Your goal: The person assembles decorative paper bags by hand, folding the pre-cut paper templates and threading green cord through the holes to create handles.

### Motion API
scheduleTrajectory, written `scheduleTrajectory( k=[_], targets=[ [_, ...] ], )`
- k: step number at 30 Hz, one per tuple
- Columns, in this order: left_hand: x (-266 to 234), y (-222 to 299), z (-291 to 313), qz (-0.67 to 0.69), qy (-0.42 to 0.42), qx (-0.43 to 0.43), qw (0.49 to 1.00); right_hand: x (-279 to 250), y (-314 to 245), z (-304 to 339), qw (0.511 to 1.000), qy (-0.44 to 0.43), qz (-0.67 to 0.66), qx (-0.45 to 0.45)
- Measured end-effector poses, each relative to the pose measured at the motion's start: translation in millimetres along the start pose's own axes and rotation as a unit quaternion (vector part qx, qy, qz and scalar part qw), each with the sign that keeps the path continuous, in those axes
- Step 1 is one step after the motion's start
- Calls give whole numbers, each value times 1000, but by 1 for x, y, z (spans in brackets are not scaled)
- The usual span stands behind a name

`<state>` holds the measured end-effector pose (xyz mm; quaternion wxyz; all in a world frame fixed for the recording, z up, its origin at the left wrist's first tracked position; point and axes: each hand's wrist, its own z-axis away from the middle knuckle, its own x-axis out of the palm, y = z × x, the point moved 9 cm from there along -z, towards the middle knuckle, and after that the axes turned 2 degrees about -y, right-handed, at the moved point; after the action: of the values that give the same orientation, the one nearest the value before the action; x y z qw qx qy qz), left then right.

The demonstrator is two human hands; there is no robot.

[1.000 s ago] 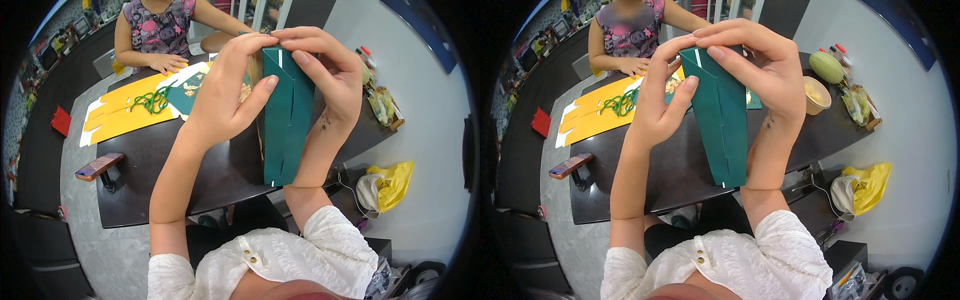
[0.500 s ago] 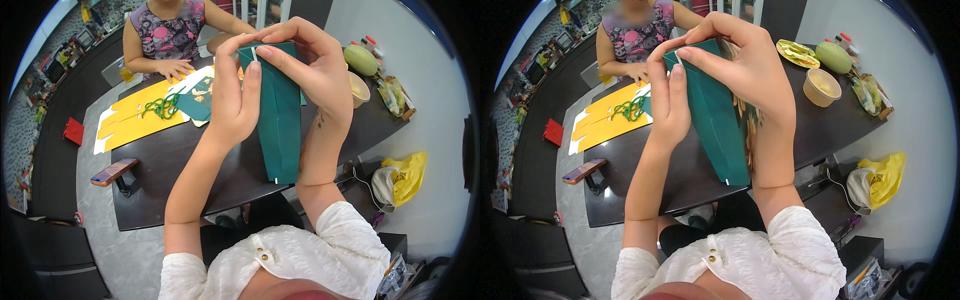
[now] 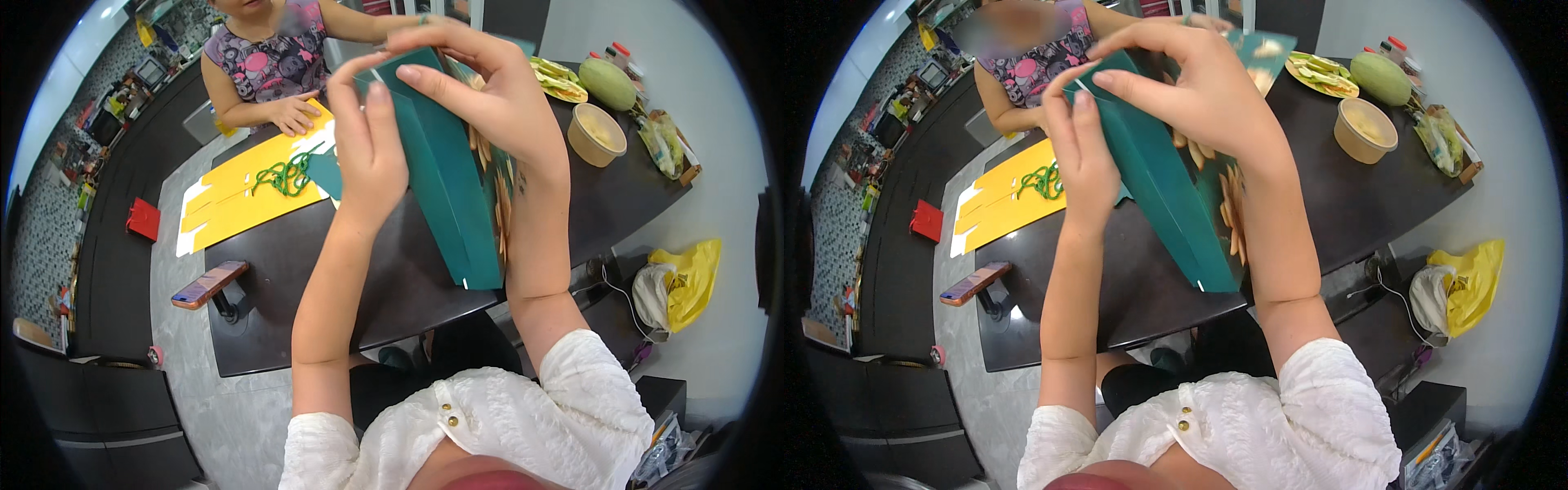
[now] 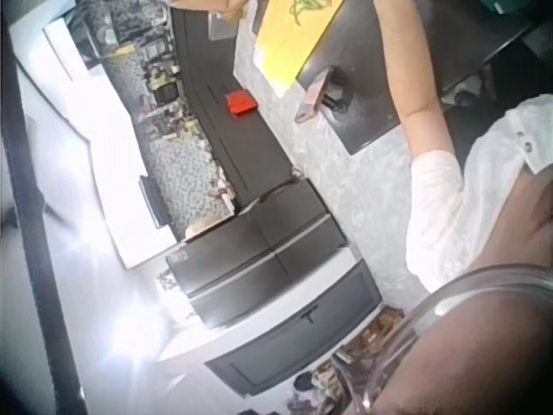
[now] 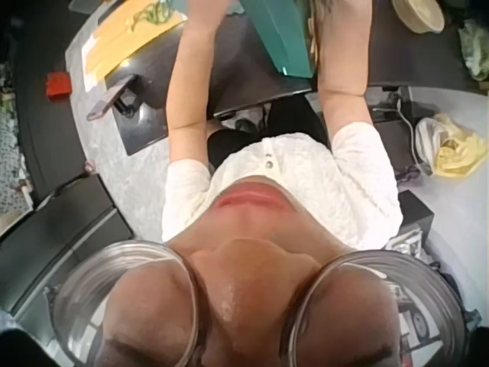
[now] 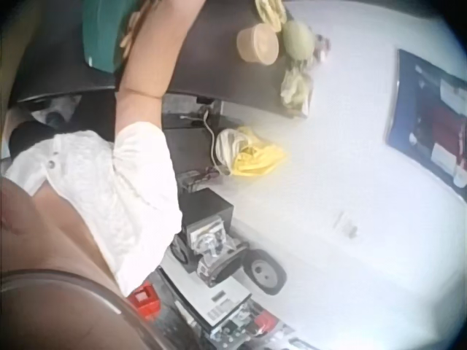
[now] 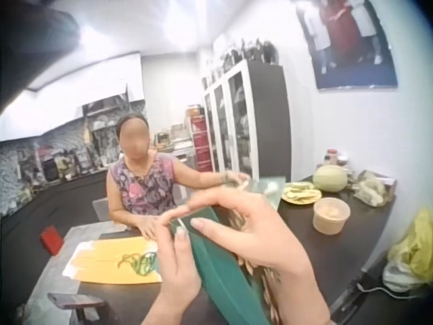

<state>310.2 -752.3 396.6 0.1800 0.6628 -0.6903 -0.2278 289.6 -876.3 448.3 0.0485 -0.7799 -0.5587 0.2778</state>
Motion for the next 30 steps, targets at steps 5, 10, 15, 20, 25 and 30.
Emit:
scheduleTrajectory(
  k=[5,10,15,20,25,30],
  targets=[
    [-59,-19,-7,-16,156,-102,982,-24,8,2,993,-45,-63,92],
    [-107,-32,-4,122,285,-119,943,-45,46,18,977,-9,-66,202],
    [-124,-35,-1,154,336,-135,919,-55,37,25,986,2,-24,163],
    [-139,-32,-5,119,332,-115,929,-35,21,73,969,-7,-25,246],
    [-117,-10,4,35,325,-75,942,15,-7,137,912,86,-276,291],
    [-101,4,4,-4,304,-53,951,2,-14,141,961,112,-127,219]
  ],
)
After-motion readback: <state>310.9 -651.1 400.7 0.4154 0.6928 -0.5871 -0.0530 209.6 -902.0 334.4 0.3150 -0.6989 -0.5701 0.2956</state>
